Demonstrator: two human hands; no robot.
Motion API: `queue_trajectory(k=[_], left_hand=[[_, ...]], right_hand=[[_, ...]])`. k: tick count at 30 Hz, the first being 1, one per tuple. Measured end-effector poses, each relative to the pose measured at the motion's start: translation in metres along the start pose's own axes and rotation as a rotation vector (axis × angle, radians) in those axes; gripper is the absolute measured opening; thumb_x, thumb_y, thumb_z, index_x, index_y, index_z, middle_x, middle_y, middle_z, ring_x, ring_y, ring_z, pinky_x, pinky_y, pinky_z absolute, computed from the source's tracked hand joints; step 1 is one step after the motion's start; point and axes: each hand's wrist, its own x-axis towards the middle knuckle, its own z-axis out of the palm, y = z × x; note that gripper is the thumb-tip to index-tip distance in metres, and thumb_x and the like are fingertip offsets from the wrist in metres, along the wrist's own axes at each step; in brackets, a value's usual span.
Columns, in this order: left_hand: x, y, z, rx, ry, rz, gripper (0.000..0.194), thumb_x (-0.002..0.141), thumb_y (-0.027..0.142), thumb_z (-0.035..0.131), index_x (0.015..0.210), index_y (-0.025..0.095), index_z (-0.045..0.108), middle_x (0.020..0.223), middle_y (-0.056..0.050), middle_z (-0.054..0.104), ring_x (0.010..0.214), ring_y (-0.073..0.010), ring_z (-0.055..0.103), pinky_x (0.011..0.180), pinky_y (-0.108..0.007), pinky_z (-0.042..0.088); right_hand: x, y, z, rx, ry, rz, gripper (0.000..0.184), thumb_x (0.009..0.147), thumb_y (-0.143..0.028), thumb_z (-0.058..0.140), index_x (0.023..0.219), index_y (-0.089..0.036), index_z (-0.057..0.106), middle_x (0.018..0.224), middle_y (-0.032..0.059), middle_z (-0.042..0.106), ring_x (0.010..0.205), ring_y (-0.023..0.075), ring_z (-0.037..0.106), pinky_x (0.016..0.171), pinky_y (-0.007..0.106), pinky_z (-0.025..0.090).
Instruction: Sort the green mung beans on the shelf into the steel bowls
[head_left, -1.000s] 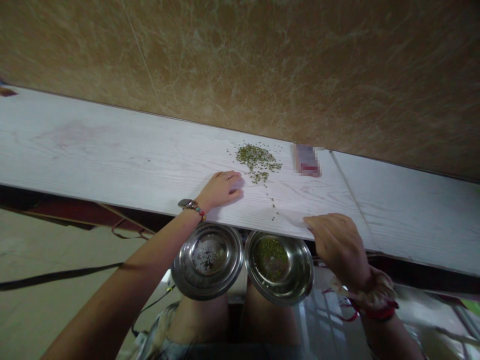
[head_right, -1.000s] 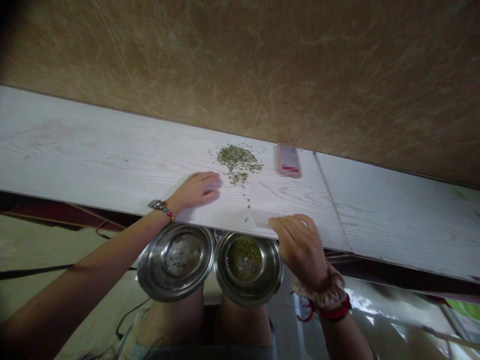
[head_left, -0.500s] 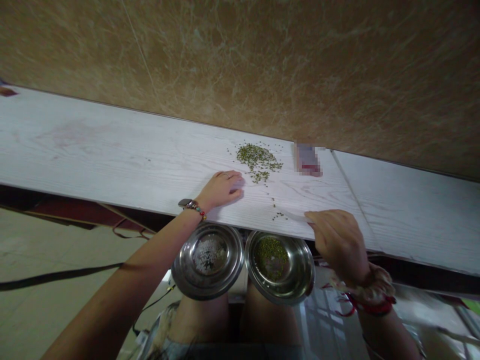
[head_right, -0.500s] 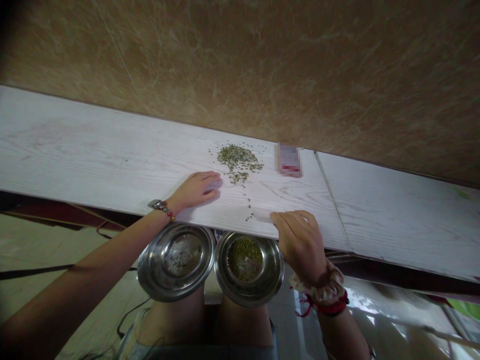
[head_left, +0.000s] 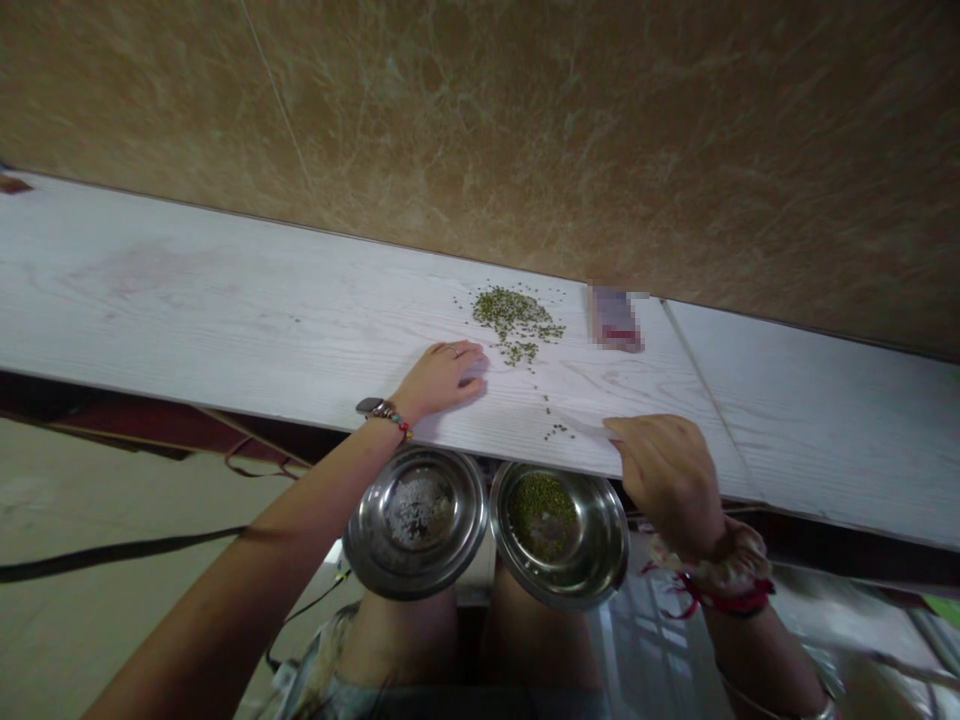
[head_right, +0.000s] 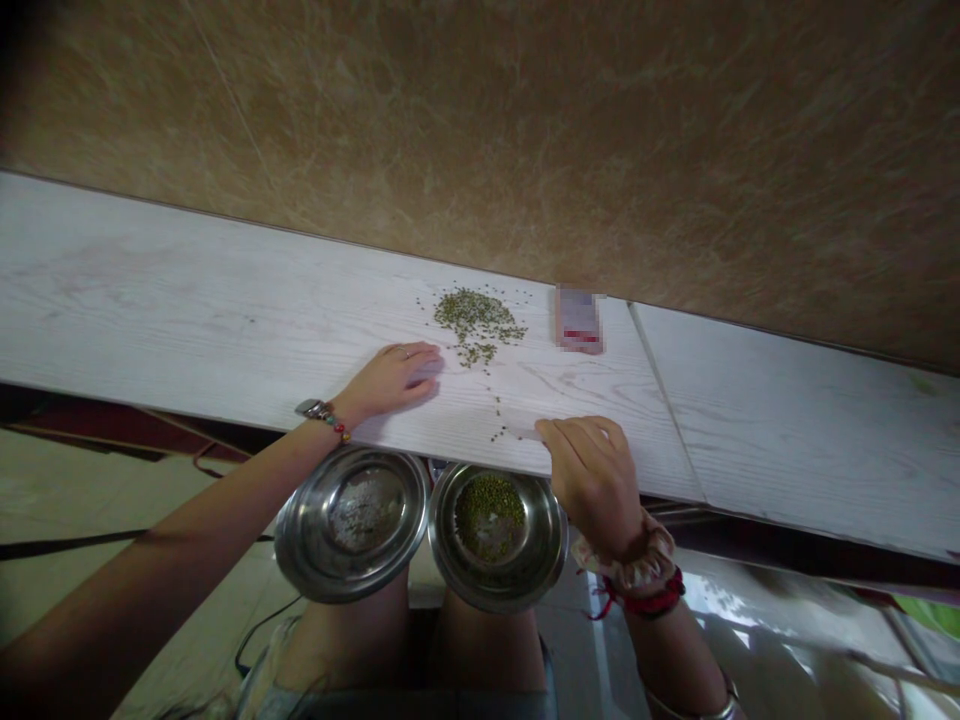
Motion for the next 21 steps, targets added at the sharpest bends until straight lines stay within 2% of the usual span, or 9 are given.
queue_trajectory(k=[14, 21], left_hand=[[0.0, 0.001, 0.0, 0.007, -0.002, -0.001, 0.038, 0.088, 0.034, 0.048, 0.121, 0.021, 0.06, 0.137, -0.009, 0.058, 0.127, -0.025, 0.053, 0.108, -0.043, 0.039], [-0.001, 0.001, -0.002, -0.003, 0.007, 0.007, 0.037, 0.088, 0.034, 0.048, 0.121, 0.023, 0.06, 0.136, -0.008, 0.059, 0.126, -0.0245, 0.053, 0.108, -0.043, 0.04]], right_hand=[[0.01, -0.002, 0.0, -0.06, 0.015, -0.062, 0.023, 0.086, -0.003, 0.049, 0.098, -0.018, 0.062, 0.08, 0.0034, 0.072, 0.074, 0.0169, 0.063, 0.076, 0.033, 0.044], [0.009, -0.003, -0.005, -0.015, 0.006, -0.052, 0.024, 0.085, -0.002, 0.049, 0.098, -0.018, 0.061, 0.08, 0.0035, 0.072, 0.075, 0.0168, 0.062, 0.079, 0.033, 0.044]])
